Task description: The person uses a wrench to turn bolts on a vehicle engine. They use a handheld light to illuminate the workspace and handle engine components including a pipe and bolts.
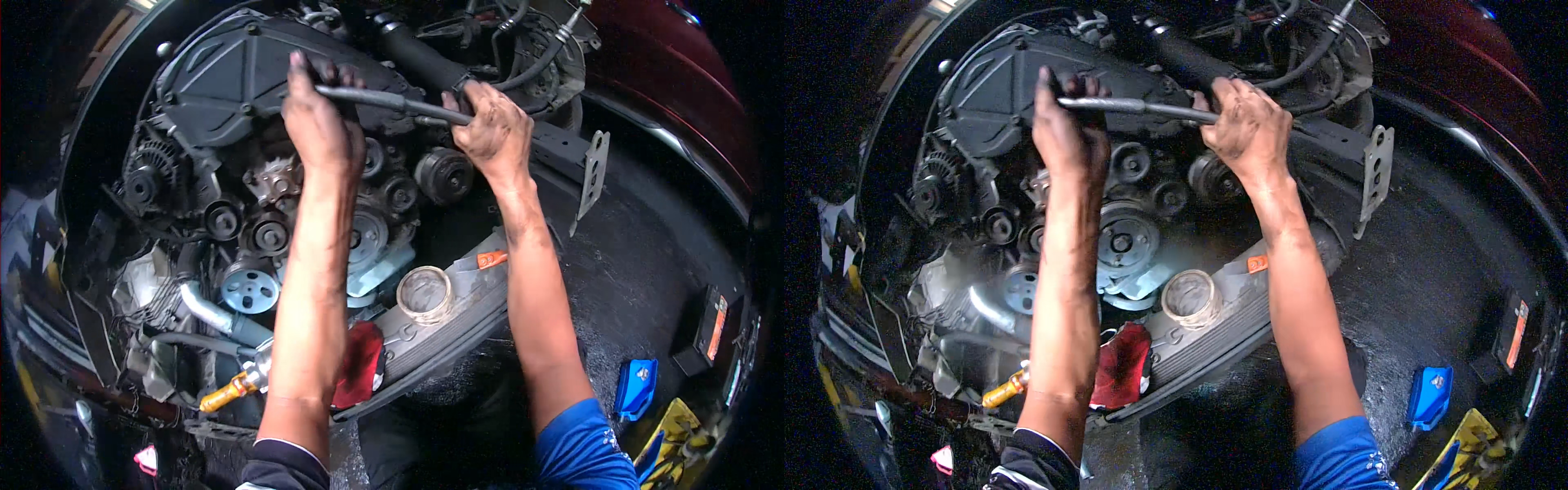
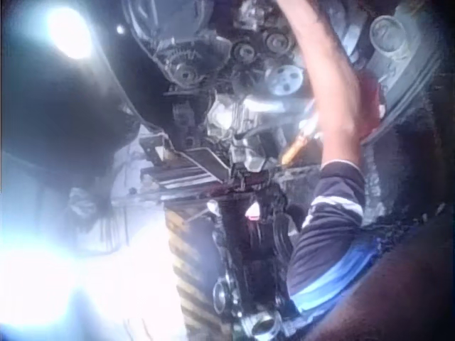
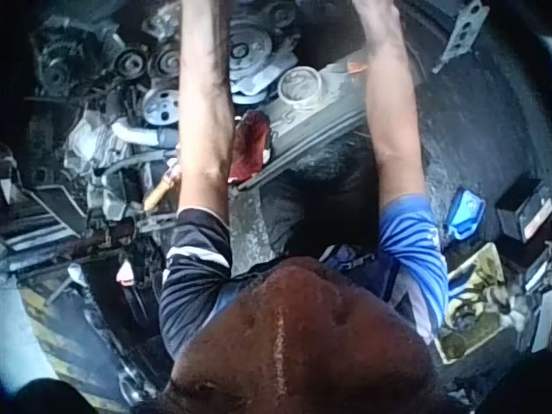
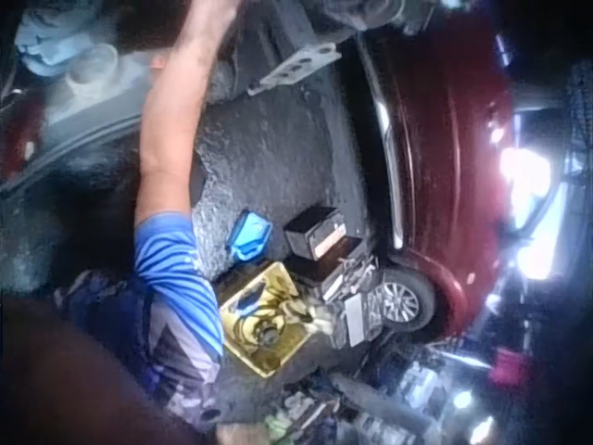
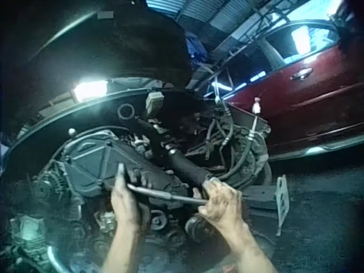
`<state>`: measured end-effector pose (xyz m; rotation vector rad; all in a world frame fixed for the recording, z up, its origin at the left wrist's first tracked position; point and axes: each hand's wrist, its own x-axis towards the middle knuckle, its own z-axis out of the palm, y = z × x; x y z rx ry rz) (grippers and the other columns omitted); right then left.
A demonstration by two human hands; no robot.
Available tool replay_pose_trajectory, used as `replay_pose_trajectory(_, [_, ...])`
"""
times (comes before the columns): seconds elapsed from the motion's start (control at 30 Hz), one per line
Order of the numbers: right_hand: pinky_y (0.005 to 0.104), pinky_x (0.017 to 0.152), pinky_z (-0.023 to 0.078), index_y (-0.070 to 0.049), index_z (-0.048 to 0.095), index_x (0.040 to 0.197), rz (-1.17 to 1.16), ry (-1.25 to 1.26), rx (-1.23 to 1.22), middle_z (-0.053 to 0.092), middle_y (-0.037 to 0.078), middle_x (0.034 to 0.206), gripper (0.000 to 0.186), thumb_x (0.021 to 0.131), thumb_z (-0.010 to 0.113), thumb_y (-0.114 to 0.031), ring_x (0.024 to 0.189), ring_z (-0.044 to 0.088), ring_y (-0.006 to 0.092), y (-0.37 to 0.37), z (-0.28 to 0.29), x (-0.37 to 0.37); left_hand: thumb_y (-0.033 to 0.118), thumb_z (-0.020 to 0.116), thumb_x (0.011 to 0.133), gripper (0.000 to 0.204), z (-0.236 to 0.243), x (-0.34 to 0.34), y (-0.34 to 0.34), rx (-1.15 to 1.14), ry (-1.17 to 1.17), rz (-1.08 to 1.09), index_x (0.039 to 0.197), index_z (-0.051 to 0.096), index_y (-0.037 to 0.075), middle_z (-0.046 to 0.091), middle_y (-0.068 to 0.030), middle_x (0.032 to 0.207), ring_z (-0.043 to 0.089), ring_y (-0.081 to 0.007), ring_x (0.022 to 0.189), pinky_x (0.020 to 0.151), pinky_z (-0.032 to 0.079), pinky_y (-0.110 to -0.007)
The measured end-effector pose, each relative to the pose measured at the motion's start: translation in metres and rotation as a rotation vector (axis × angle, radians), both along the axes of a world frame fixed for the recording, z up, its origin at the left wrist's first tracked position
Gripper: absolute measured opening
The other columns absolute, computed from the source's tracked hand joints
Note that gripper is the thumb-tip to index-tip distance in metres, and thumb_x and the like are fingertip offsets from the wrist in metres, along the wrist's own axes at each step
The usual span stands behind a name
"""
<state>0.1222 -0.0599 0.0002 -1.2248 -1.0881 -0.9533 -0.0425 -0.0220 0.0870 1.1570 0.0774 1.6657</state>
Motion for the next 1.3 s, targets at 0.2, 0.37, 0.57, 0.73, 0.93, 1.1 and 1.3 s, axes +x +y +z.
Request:
replay_pose_trajectory(0.2, [0.0483,0.068,0.053,-0.005,0.065,0.093,-0.061,0.105,-0.395,0.066,0.020,0.089,0.039,0.088,0.059,-0.043,0.078,0.067,0.0369,-0.024,0.004,-0.023,0.036,0.047,0.099,0.054,-0.029,-0.048,-0.016,0.216,0.604,0.787,0.068,0.054,-0.008,0.044,-0.0090,0.053,0.036,-0.0156,0.058,0.055,0.035,-0.039])
replay_pose_trajectory(0.37, [0.0425,0.074,0.053,-0.005,0.067,0.101,0.042,-0.079,-0.441,0.067,0.017,0.088,0.039,0.083,0.065,-0.039,0.085,0.066,0.0334,-0.032,0.008,-0.010,0.050,0.057,0.091,0.059,-0.036,-0.090,-0.043,0.175,1.210,0.654,0.078,0.064,-0.007,0.051,-0.0122,0.054,0.045,-0.0162,0.056,0.057,0.043,-0.039])
replay_pose_trajectory(0.57, [0.0432,0.083,0.052,-0.008,0.060,0.117,0.080,-0.121,-0.490,0.053,0.020,0.120,0.043,0.077,0.073,-0.020,0.104,0.059,0.0359,-0.044,0.008,-0.015,0.053,0.061,0.086,0.061,-0.051,-0.104,-0.066,0.368,1.637,0.416,0.081,0.067,-0.007,0.060,-0.0229,0.062,0.064,-0.0365,0.064,0.062,0.047,-0.045])
replay_pose_trajectory(0.73, [0.0429,0.104,0.042,-0.010,0.048,0.134,0.285,0.038,-0.614,0.043,0.031,0.130,0.068,0.069,0.064,0.006,0.120,0.048,0.0431,-0.052,0.006,-0.011,0.051,0.061,0.087,0.061,-0.071,-0.098,-0.070,0.335,1.506,0.559,0.069,0.062,-0.007,0.054,-0.0183,0.053,0.056,-0.0218,0.049,0.053,0.045,-0.041])
replay_pose_trajectory(0.93, [0.0368,0.108,0.035,-0.013,0.040,0.142,1.290,0.352,-0.545,0.047,0.014,0.133,0.066,0.081,0.066,-0.017,0.128,0.044,0.0262,-0.074,0.011,0.024,0.053,0.056,0.090,0.065,-0.097,-0.092,-0.073,0.308,1.402,0.636,0.067,0.061,-0.008,0.055,-0.0241,0.054,0.059,-0.0337,0.050,0.053,0.047,-0.044])
replay_pose_trajectory(1.1, [0.0290,0.064,0.054,0.001,0.055,0.120,1.205,0.954,-0.490,0.064,0.009,0.100,0.039,0.093,0.059,-0.027,0.069,0.067,0.0199,-0.049,-0.001,0.004,0.061,0.048,0.090,0.072,-0.120,-0.086,-0.078,0.338,1.425,0.631,0.070,0.065,-0.006,0.060,-0.0244,0.061,0.063,-0.0385,0.060,0.059,0.049,-0.049])
replay_pose_trajectory(1.3, [0.0256,0.057,0.052,0.003,0.057,0.118,1.114,0.929,-0.547,0.064,0.009,0.082,0.031,0.092,0.047,-0.009,0.061,0.064,0.0166,-0.037,-0.009,-0.002,0.066,0.049,0.087,0.072,-0.107,-0.093,-0.091,0.296,1.581,0.023,0.078,0.067,-0.003,0.059,-0.0215,0.062,0.061,-0.0316,0.060,0.061,0.047,-0.044])
